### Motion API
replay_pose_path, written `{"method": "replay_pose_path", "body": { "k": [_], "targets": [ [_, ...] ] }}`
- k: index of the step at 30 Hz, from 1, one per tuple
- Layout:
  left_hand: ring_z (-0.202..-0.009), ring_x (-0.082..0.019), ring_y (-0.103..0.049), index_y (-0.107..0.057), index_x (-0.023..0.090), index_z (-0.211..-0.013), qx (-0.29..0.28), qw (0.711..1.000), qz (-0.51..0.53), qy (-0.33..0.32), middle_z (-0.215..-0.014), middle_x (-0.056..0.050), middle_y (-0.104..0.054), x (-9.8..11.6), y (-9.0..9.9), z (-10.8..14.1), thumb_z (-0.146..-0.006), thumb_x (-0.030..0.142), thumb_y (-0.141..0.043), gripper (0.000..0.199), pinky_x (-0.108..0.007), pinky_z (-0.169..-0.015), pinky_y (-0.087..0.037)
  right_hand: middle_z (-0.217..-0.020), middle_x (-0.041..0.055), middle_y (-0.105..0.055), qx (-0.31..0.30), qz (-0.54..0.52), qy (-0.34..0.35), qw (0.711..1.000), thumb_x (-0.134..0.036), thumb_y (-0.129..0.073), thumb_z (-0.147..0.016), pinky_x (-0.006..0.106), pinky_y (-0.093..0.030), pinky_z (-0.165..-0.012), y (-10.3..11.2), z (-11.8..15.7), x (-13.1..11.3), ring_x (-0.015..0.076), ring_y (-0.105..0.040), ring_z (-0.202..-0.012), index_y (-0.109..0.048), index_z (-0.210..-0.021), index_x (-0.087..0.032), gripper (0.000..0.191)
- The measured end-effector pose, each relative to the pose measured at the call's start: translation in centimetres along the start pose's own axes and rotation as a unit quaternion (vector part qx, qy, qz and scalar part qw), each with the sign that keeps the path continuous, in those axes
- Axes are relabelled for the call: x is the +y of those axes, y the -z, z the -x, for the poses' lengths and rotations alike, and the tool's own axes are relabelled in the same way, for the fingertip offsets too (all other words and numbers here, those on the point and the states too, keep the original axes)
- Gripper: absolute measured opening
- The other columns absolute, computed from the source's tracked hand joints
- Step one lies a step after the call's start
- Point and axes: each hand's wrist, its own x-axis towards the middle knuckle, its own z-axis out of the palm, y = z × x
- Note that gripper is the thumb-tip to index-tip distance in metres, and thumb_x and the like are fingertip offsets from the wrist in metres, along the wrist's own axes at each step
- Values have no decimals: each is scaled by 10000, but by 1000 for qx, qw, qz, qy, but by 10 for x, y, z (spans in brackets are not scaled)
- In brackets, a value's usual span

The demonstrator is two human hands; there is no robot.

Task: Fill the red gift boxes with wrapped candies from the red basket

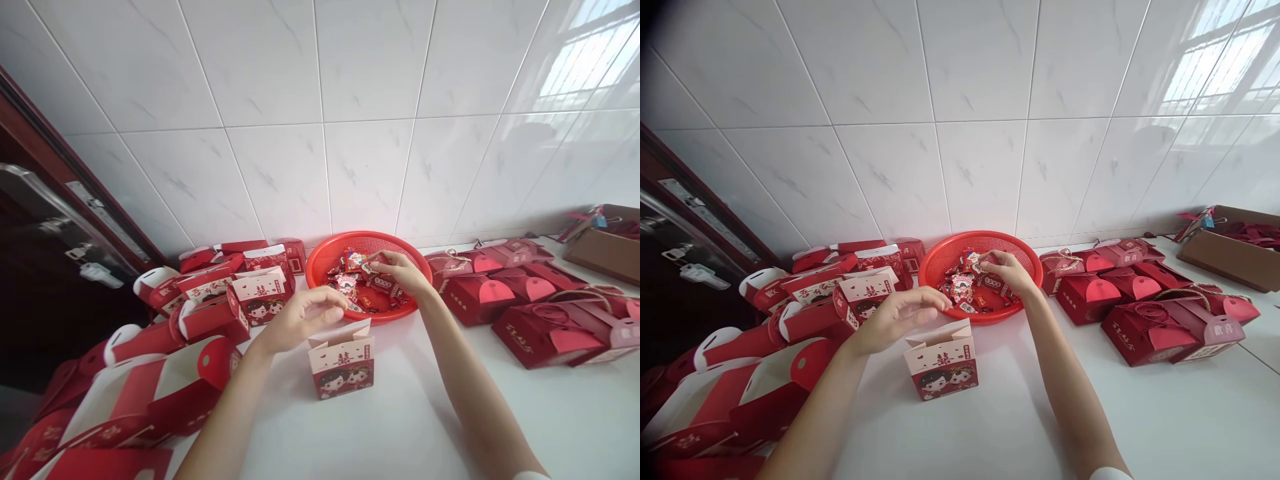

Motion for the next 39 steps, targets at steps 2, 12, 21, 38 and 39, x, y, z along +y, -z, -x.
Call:
{"method": "replay_pose_path", "body": {
  "k": [2, 12, 21, 38, 39],
  "targets": [
    [-1040, -235, -669, -725, 189, -998, 53, 998, 34, 11, -1051, -83, -738, -8, -1, -9, -903, 424, -660, 261, -363, -971, -513, -941, 45, -700, 10, -29, 5, 1000, -511, -784, -730, 350, -562, -827, -5, -1, 0, 211, -658, -908, -696, -897, -210, 355],
    [-942, -230, -675, -723, 172, -1045, 190, 971, 145, 23, -945, -59, -737, -41, -16, -62, -691, 433, -847, 457, -369, -907, -530, -831, 2, -661, -49, -67, 31, 996, -512, -778, -751, 272, -538, -649, -35, 6, -12, 124, -598, -647, -715, -1019, -210, 408],
    [-863, -222, -663, -733, 164, -851, 162, 967, 196, 10, -856, -45, -739, -48, -24, -66, -624, 416, -883, 371, -336, -831, -513, -768, 6, -684, 16, -54, 74, 996, -456, -847, -671, 291, -520, -664, -44, 5, -9, 143, -608, -671, -666, -835, -200, 354],
    [-698, -101, -562, -682, 169, -747, 277, 890, 361, 42, -754, 17, -647, -59, -17, -74, -582, 361, -907, 338, -241, -698, -447, -1035, 105, -744, -101, 437, -57, 892, -235, -702, -763, 377, -508, -826, -7, -5, 10, 298, -679, -968, -713, -1035, -195, 275],
    [-713, -104, -570, -685, 169, -752, 280, 887, 365, 44, -763, 15, -650, -59, -17, -74, -580, 347, -908, 332, -242, -710, -449, -1065, 114, -744, -127, 454, -81, 878, -208, -739, -708, 382, -509, -812, -6, -4, 13, 318, -677, -979, -726, -1050, -201, 343]
  ]
}}
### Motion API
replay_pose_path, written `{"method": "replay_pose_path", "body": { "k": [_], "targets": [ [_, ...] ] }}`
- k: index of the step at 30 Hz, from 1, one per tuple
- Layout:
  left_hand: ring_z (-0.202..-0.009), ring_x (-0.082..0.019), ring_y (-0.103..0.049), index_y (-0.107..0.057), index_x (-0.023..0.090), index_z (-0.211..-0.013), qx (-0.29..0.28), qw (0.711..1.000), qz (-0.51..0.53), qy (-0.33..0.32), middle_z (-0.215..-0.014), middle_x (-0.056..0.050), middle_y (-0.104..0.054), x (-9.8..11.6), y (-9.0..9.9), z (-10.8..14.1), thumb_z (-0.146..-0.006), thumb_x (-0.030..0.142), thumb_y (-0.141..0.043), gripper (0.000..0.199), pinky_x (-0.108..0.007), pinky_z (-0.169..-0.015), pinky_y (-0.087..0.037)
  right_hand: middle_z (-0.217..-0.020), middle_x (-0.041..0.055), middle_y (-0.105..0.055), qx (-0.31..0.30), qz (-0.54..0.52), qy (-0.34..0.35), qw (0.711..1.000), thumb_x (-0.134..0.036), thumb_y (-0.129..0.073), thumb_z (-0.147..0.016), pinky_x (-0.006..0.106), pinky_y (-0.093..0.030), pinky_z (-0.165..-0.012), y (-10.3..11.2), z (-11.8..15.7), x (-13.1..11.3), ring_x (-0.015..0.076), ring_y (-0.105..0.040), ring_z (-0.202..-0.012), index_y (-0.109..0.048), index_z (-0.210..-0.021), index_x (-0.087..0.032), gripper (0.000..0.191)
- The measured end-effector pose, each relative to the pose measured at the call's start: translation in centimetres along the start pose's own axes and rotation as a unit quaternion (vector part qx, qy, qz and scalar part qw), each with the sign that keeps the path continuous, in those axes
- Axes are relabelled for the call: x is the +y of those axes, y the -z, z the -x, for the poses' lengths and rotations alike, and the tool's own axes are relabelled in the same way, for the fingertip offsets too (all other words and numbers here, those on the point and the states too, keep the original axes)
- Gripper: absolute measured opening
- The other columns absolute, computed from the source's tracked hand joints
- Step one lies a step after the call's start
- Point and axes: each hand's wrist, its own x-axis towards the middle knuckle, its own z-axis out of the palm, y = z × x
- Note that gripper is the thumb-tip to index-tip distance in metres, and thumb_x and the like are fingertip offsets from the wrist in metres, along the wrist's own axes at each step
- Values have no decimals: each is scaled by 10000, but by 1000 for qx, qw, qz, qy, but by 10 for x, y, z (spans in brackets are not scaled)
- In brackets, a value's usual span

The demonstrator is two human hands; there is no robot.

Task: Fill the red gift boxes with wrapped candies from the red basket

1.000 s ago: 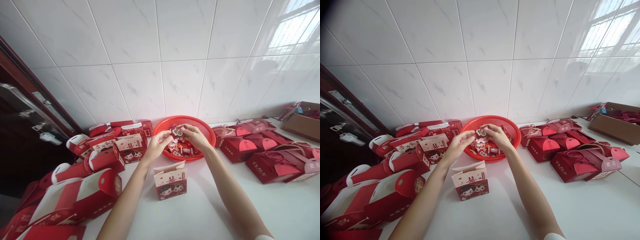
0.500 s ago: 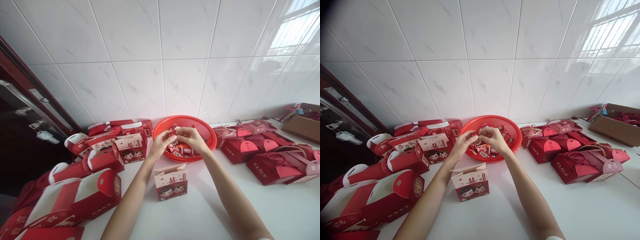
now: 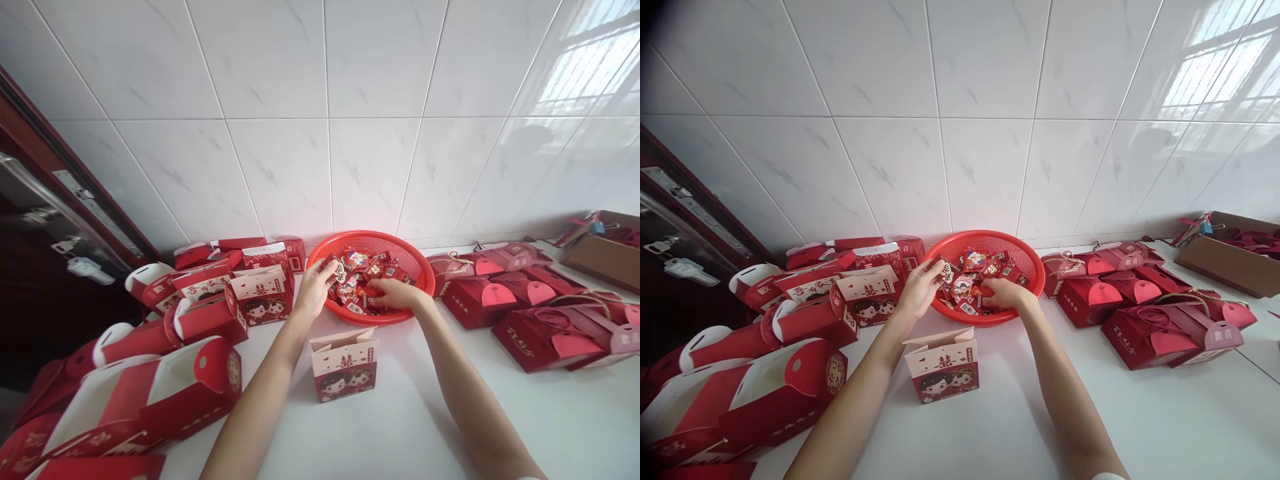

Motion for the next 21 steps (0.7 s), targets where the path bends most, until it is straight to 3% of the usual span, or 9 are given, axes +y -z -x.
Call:
{"method": "replay_pose_path", "body": {
  "k": [3, 9, 12, 18, 21],
  "targets": [
    [-751, -114, -590, -695, 169, -755, 6, 1000, 10, 5, -780, 9, -660, 1, -3, 2, -577, 314, -909, 314, -251, -745, -457, -1137, 104, -734, -79, 42, -18, 996, -162, -751, -652, 374, -508, -792, -4, 0, 2, 337, -673, -1014, -746, -1089, -240, 444],
    [-686, -92, -553, -697, 159, -698, 1, 1000, 17, 16, -725, 24, -644, 3, -6, 5, -527, 307, -934, 327, -232, -696, -443, -985, 45, -757, -157, 75, -15, 985, -84, -629, -711, 279, -478, -735, -5, 1, -5, 249, -688, -936, -764, -847, -219, 234],
    [-696, -96, -563, -708, 157, -707, 0, 1000, 17, 20, -747, 15, -660, 2, -5, 4, -537, 295, -930, 312, -233, -695, -435, -928, 51, -744, -158, 81, -19, 984, -56, -612, -697, 253, -453, -685, -4, 1, -6, 231, -679, -899, -727, -782, -186, 194],
    [-710, -106, -574, -712, 167, -700, 7, 999, 24, 22, -755, 4, -668, 1, -4, 2, -534, 284, -929, 297, -237, -707, -439, -955, 55, -693, -119, 69, -25, 990, -50, -656, -638, 238, -422, -630, -6, 1, -3, 221, -637, -873, -666, -835, -190, 242],
    [-717, -109, -577, -718, 171, -696, 13, 999, 25, 23, -764, 0, -676, 1, -5, 2, -501, 307, -942, 327, -233, -701, -442, -876, 55, -672, -88, 42, -20, 995, -15, -649, -585, 247, -422, -619, -7, -1, 0, 218, -624, -812, -626, -741, -182, 229]
  ]
}}
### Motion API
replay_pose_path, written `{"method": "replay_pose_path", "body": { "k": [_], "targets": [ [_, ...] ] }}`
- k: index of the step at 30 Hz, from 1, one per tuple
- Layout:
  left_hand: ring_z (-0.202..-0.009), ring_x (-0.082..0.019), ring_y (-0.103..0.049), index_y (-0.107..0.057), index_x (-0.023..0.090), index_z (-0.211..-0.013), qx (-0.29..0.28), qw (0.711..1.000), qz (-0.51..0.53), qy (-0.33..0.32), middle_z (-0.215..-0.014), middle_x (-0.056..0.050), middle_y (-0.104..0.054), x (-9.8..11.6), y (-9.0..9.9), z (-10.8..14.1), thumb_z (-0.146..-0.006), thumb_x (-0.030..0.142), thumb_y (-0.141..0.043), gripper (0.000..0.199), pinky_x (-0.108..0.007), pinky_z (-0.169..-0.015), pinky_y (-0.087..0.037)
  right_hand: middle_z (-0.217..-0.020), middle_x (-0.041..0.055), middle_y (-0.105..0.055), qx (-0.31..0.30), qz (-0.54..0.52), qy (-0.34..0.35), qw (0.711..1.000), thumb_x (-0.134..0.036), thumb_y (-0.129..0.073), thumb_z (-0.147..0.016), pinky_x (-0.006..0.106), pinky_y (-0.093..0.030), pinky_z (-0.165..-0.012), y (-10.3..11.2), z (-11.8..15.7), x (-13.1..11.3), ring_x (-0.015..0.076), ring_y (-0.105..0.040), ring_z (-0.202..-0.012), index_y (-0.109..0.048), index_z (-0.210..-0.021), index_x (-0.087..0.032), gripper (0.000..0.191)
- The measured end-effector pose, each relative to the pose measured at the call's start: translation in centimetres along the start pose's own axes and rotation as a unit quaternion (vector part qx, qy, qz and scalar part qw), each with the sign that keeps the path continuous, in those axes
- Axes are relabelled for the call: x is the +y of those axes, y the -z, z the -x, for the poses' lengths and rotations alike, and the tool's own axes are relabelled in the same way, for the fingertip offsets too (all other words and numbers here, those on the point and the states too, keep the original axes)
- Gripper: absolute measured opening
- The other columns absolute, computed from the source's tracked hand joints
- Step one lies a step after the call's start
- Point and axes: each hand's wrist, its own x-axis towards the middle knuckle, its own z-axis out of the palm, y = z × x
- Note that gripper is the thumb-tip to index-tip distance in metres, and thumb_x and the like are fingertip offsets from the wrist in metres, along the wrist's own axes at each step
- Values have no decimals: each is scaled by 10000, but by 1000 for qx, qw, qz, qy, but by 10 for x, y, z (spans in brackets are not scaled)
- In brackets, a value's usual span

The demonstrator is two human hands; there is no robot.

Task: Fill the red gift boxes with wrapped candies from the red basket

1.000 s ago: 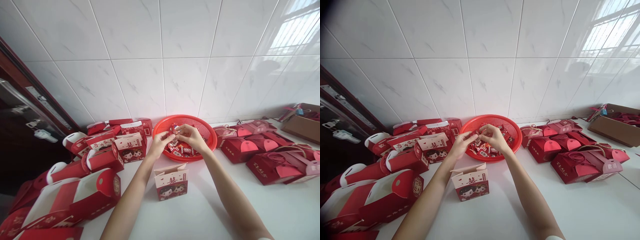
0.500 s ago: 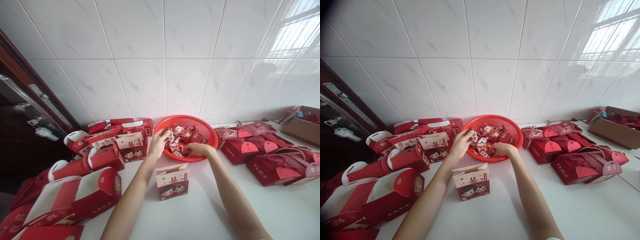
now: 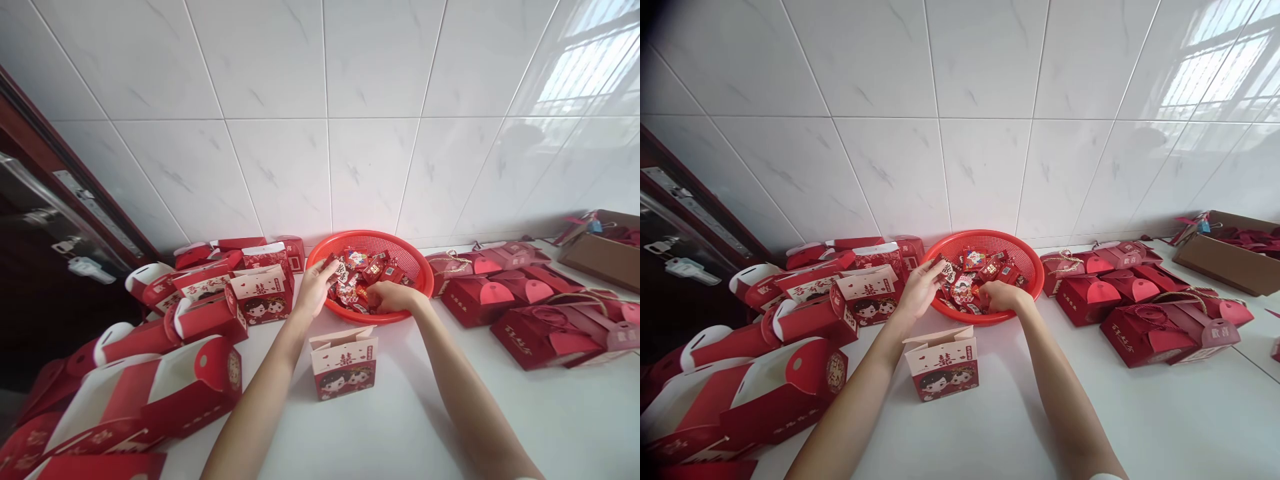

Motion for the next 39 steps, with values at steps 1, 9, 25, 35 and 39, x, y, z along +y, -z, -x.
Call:
{"method": "replay_pose_path", "body": {
  "k": [1, 9, 25, 35, 39],
  "targets": [
    [-720, -109, -577, -721, 172, -700, 2, 1000, 0, 0, -769, -1, -678, 0, 0, 0, -492, 318, -946, 340, -231, -699, -443, -834, 52, -665, 13, -15, 8, 1000, -4, -641, -570, 252, -426, -621, 0, 0, 0, 217, -621, -791, -606, -696, -178, 218],
    [-719, -111, -577, -731, 180, -739, 4, 1000, -13, -14, -795, 6, -676, -1, -1, 2, -475, 414, -948, 414, -221, -672, -453, -958, 64, -701, 195, -232, 166, 938, -233, -591, -819, 325, -542, -766, 16, 13, -12, 201, -674, -886, -614, -897, -181, 97],
    [-789, -168, -596, -758, 179, -803, -62, 989, -118, -56, -810, -19, -696, -5, 4, 2, -614, 472, -891, 373, -283, -771, -478, -906, 50, -738, 344, -446, 231, 794, -382, -777, -765, 367, -540, -817, 7, 9, -34, 216, -685, -885, -676, -842, -204, 219],
    [-703, -129, -520, -698, 181, -748, -40, 991, -105, -71, -740, 13, -618, -6, 3, 3, -644, 491, -863, 367, -239, -662, -427, -1051, 94, -731, 341, -288, 173, 878, -502, -482, -956, 328, -563, -767, 5, 4, -33, 211, -702, -897, -628, -1040, -193, 352],
    [-658, -108, -485, -653, 179, -701, -11, 996, -70, -57, -707, 29, -575, -5, 3, 1, -569, 488, -892, 412, -228, -617, -398, -904, 90, -741, 265, -135, 126, 946, -305, -507, -933, 308, -533, -711, 18, -10, -22, 214, -698, -791, -655, -935, -168, 202]
  ]
}}
